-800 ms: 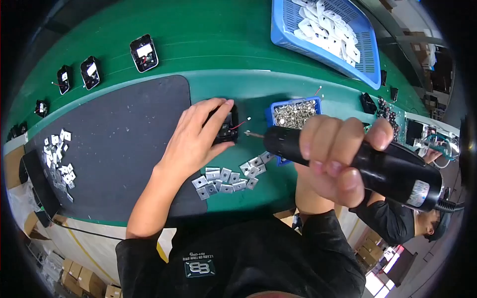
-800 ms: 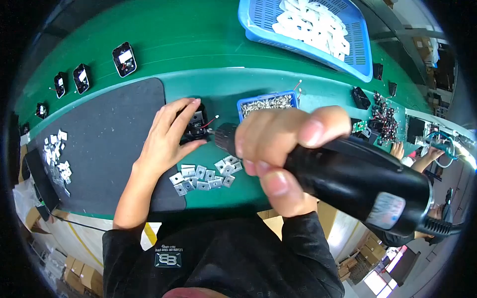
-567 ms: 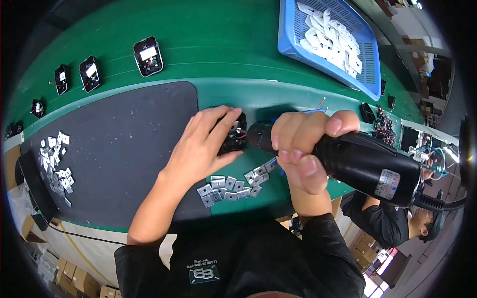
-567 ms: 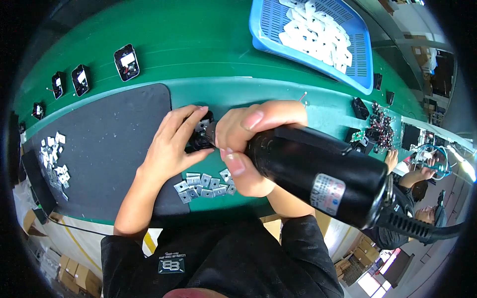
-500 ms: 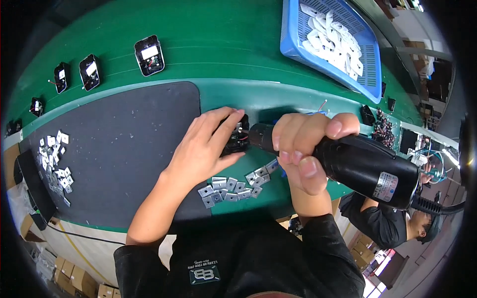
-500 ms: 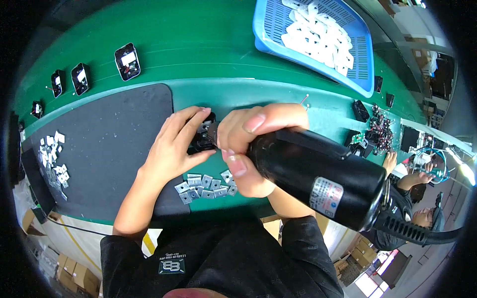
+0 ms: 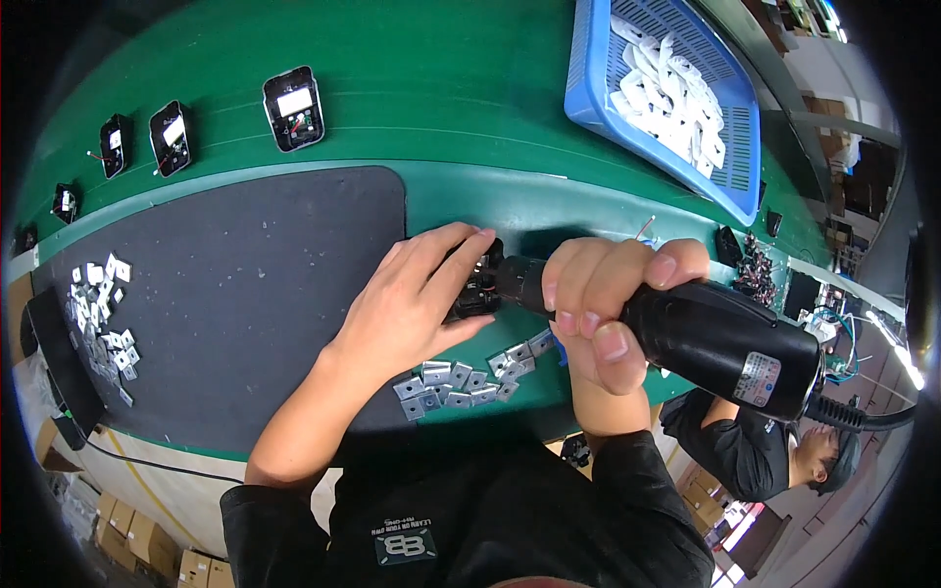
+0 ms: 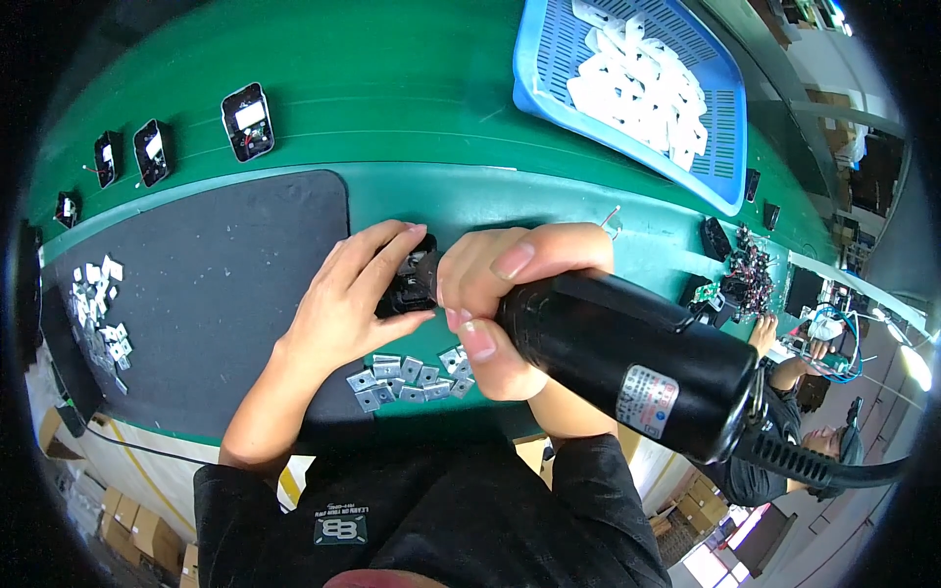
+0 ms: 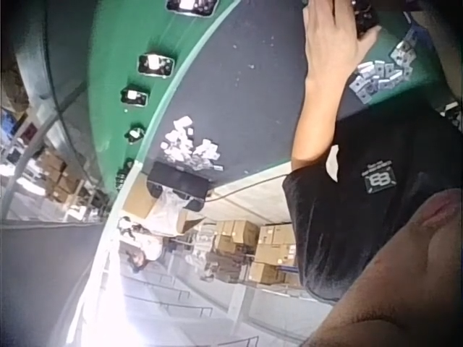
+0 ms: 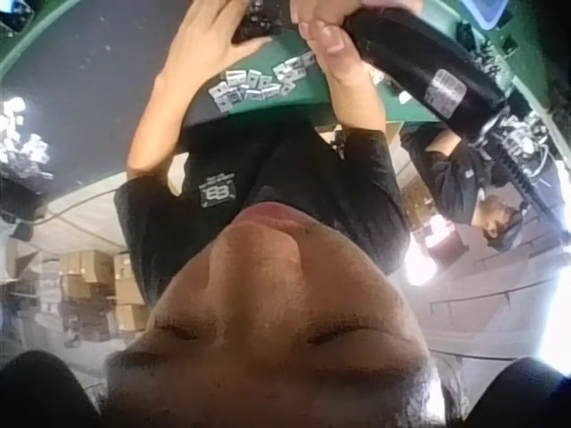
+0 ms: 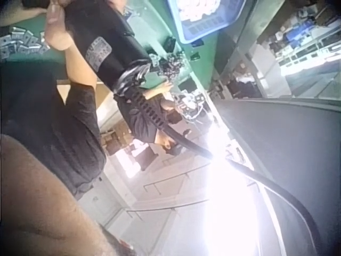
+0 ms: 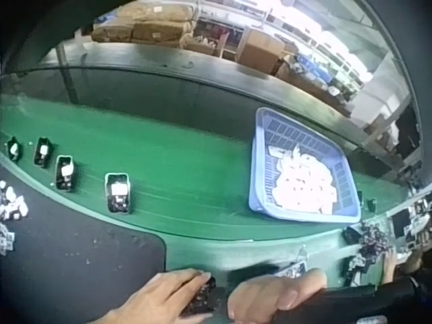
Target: The person assembles electronic components by screwing together plastic housings and metal plates with an electric screwdriver.
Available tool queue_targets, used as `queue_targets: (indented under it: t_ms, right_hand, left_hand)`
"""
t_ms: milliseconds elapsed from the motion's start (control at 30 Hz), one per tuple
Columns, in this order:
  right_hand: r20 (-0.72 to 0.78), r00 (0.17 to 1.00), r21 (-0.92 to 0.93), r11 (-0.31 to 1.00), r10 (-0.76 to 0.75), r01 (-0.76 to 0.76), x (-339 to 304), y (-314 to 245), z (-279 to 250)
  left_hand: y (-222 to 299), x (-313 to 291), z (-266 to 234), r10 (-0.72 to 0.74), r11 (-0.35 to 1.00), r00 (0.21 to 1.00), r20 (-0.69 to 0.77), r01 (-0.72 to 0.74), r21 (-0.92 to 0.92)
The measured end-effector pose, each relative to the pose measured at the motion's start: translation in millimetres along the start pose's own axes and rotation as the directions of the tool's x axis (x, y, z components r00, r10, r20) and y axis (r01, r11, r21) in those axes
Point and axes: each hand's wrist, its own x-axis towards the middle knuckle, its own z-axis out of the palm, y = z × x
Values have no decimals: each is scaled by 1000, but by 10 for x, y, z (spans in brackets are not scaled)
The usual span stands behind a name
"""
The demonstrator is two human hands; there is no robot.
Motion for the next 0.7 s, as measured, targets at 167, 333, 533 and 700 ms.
queue_targets:
  t_ms: [167,333,533,700]
  right_hand:
    - [-36,999,-38,999,3,-4,15,-5,45]
    - [159,986,9,999,-41,40,91,21,-31]
    - [225,972,-21,997,-70,77,52,41,16]
    - [46,999,-13,1000,-27,28,-27,44,3]
  left_hand:
    - [12,13,25,1,1000,1000,-12,-1,-10]
    - [6,11,42,-11,998,999,-53,8,-57]
    - [1,7,43,1,998,998,-65,-6,-66]
    - [48,79,73,1,1000,998,-66,-2,-21]
